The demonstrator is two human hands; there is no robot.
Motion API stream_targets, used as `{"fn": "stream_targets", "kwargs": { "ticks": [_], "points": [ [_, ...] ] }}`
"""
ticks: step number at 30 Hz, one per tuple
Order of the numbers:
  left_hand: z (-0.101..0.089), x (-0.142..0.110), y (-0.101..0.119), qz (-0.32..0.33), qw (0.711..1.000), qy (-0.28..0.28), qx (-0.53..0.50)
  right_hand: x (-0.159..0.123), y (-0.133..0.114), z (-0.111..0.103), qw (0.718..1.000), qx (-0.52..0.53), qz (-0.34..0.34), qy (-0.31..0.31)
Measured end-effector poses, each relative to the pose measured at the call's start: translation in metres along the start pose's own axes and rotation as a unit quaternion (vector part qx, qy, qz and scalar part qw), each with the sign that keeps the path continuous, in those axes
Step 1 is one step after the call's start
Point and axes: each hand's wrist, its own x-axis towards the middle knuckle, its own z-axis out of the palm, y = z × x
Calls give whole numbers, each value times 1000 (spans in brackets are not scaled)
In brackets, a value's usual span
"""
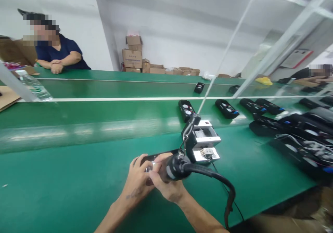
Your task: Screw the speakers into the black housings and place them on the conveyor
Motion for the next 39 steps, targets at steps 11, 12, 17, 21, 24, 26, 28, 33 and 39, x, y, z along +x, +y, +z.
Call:
{"fn": "stream_targets", "kwargs": {
  "ticks": [11,12,17,21,24,26,28,33,39],
  "points": [
    [-21,-1,1,105,993,-15,55,43,-6,-175,923,-111,-69,362],
    [-18,3,10,104,993,-20,57,42,-3,-178,929,-110,-60,348],
    [-2,15,34,75,993,-48,75,26,-14,-152,973,-13,14,231],
    [3,16,35,64,993,-68,74,11,-25,-103,964,163,7,211],
    [4,16,34,53,995,-66,62,5,-17,-72,957,205,0,206],
    [4,16,34,52,995,-67,56,4,-8,-60,961,208,10,184],
    [3,17,35,55,994,-74,52,5,0,-54,965,202,15,167],
    [-3,19,39,52,993,-98,44,6,7,-51,969,191,18,153],
    [-4,19,42,56,992,-94,58,2,10,-40,974,179,12,137]
  ]
}}
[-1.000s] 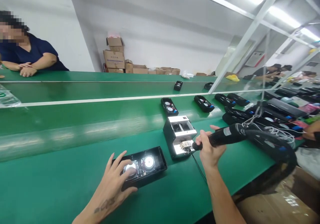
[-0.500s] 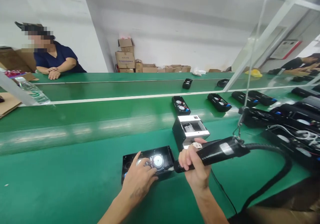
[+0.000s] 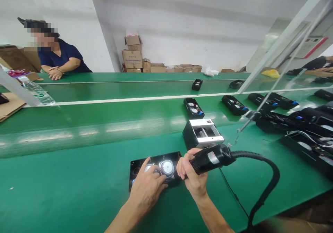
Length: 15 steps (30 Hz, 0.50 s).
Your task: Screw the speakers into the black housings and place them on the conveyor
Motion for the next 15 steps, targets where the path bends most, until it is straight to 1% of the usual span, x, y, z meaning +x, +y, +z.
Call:
{"fn": "stream_targets", "kwargs": {
  "ticks": [3,6,11,15],
  "points": [
    [1,0,2,-2,1000,-6,3,-4,3,4,999,-29,-9,-28],
    [3,-1,2,-11,1000,-8,-1,-7,5,3,997,-62,2,-48],
    [6,-2,2,-16,1000,9,-21,-14,11,-6,992,-114,37,-49],
    [4,1,2,-21,999,-7,-23,-18,10,2,993,-107,37,-42]
  ]
}}
